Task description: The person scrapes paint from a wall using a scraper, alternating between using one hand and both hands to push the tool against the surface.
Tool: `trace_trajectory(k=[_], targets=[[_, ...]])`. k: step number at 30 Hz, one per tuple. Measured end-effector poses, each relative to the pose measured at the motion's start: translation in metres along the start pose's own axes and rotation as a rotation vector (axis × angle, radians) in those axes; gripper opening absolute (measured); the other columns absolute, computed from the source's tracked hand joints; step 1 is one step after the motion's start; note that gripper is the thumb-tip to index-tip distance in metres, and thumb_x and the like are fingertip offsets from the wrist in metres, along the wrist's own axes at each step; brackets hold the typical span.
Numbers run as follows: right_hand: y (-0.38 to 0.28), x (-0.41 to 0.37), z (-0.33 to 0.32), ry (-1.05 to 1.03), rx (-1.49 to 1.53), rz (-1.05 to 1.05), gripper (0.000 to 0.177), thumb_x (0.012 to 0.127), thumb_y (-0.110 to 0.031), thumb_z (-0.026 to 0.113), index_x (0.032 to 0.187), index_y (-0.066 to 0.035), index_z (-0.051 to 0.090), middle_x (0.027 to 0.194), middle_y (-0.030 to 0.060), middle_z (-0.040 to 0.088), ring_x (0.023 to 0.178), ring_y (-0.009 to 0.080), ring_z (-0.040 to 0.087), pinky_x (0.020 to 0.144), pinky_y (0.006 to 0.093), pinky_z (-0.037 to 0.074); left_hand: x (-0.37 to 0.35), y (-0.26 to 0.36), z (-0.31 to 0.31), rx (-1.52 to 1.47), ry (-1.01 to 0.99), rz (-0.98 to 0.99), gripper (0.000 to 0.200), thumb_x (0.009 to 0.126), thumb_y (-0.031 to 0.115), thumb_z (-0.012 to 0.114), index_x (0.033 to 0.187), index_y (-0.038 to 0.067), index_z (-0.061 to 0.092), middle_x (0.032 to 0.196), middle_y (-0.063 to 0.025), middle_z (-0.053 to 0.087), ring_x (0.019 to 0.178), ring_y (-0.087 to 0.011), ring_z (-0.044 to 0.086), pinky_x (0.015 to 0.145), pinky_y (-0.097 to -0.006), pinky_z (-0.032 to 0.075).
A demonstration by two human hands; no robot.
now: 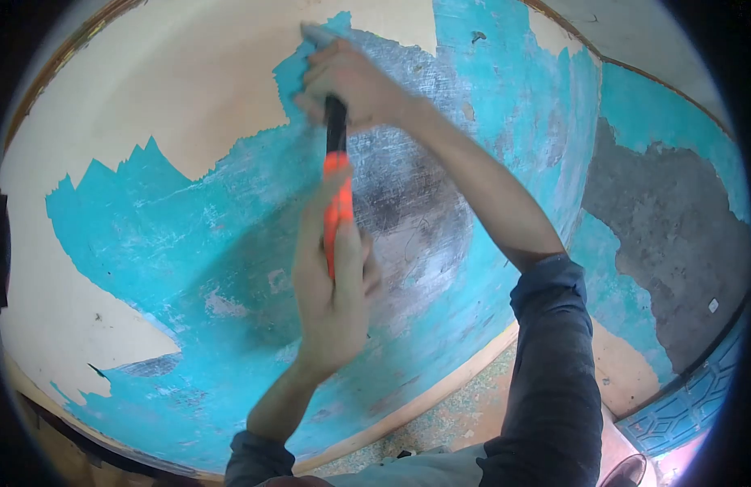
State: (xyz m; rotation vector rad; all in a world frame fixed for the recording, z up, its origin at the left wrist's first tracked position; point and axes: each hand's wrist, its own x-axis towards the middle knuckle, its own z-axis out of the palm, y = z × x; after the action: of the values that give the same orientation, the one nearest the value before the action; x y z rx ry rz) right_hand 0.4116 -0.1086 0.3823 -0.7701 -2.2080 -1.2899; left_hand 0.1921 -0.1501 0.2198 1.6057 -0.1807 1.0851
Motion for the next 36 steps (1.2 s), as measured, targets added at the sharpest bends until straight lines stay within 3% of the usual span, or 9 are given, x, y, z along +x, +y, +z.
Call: trace_trajectory(k=[3,6,11,24,27,29,30,32,36], targets=[[0.016,0.012,-0.025,-0.067,-0.105,0.133,0.032,0.087,-0.007,0.068,0.062,-0.003,0.048,0.062,0.0094,0.040,0.067,0.0287,0.042,0.080,0.0434,0.042,0.026,0.028,0.005,-0.091,-0.080,0.050,0.044,0.112,0.019,0.041,0.155,0.009,0.039,0.080,0.0035,0.042,0.062,-0.0024,0.037,0.052,-0.0196,0.032],[0.004,0.008,-0.021,-0.003,-0.062,-0.002,0.033,0.090,-0.007,0.068,0.064,-0.002,0.048,0.064,0.0100,0.041,0.067,0.0287,0.041,0.069,0.0432,0.035,0.012,0.026,0.017,-0.255,-0.029,-0.058,0.044,0.113,0.019,0.039,0.156,0.010,0.037,0.082,0.0027,0.041,0.062,-0.0030,0.037,0.052,-0.0197,0.033],[-0.024,-0.017,-0.009,0.049,-0.077,0.095,0.020,0.091,-0.003,0.067,0.074,0.002,0.060,0.070,0.0125,0.046,0.073,0.0292,0.049,0.071,0.0411,0.045,-0.010,-0.011,0.025,-0.332,-0.047,-0.066,0.046,0.113,0.019,0.037,0.159,0.011,0.033,0.085,0.0008,0.042,0.061,-0.0036,0.038,0.052,-0.0194,0.034],[-0.002,-0.014,-0.009,0.145,-0.139,0.114,0.019,0.095,-0.003,0.066,0.077,0.002,0.061,0.073,0.0127,0.051,0.073,0.0294,0.052,0.070,0.0403,0.046,0.014,-0.010,0.038,-0.364,-0.063,0.003,0.049,0.113,0.018,0.036,0.161,0.010,0.028,0.084,0.0021,0.040,0.063,-0.0027,0.037,0.055,-0.0192,0.034],[-0.009,-0.013,-0.009,0.161,-0.094,0.227,0.019,0.091,-0.004,0.069,0.075,0.002,0.060,0.068,0.0133,0.049,0.070,0.0335,0.053,0.082,0.0461,0.052,0.006,0.000,0.046,-0.349,-0.024,-0.003,0.048,0.113,0.017,0.036,0.160,0.011,0.030,0.081,0.0025,0.040,0.063,-0.0025,0.037,0.055,-0.0197,0.034],[-0.022,-0.016,-0.007,0.137,-0.053,0.155,0.020,0.091,-0.003,0.068,0.074,0.002,0.059,0.066,0.0122,0.048,0.067,0.0328,0.053,0.106,0.0501,0.052,-0.005,-0.003,0.048,-0.362,-0.002,-0.015,0.047,0.113,0.017,0.036,0.160,0.011,0.031,0.081,0.0026,0.040,0.063,-0.0024,0.037,0.054,-0.0198,0.034],[-0.020,-0.018,-0.008,0.137,-0.052,0.152,0.020,0.091,-0.003,0.068,0.074,0.002,0.059,0.066,0.0122,0.048,0.067,0.0328,0.053,0.106,0.0501,0.052,-0.008,-0.006,0.049,-0.354,-0.016,-0.027,0.047,0.113,0.017,0.037,0.159,0.011,0.032,0.080,0.0027,0.040,0.063,-0.0025,0.037,0.054,-0.0198,0.034],[-0.018,-0.021,-0.009,0.098,-0.066,0.131,0.025,0.096,-0.009,0.068,0.074,0.001,0.060,0.070,0.0122,0.047,0.070,0.0279,0.050,0.067,0.0395,0.045,-0.007,-0.013,0.050,-0.349,-0.026,-0.043,0.046,0.113,0.016,0.038,0.158,0.011,0.033,0.080,0.0028,0.040,0.062,-0.0026,0.037,0.054,-0.0199,0.034],[0.018,-0.003,-0.024,0.120,-0.159,0.188,0.025,0.096,-0.010,0.069,0.076,0.002,0.059,0.073,0.0129,0.049,0.071,0.0299,0.052,0.066,0.0405,0.045,0.038,-0.012,0.045,-0.269,-0.023,0.085,0.045,0.112,0.017,0.039,0.157,0.011,0.035,0.081,0.0026,0.042,0.064,-0.0028,0.038,0.056,-0.0202,0.035]])
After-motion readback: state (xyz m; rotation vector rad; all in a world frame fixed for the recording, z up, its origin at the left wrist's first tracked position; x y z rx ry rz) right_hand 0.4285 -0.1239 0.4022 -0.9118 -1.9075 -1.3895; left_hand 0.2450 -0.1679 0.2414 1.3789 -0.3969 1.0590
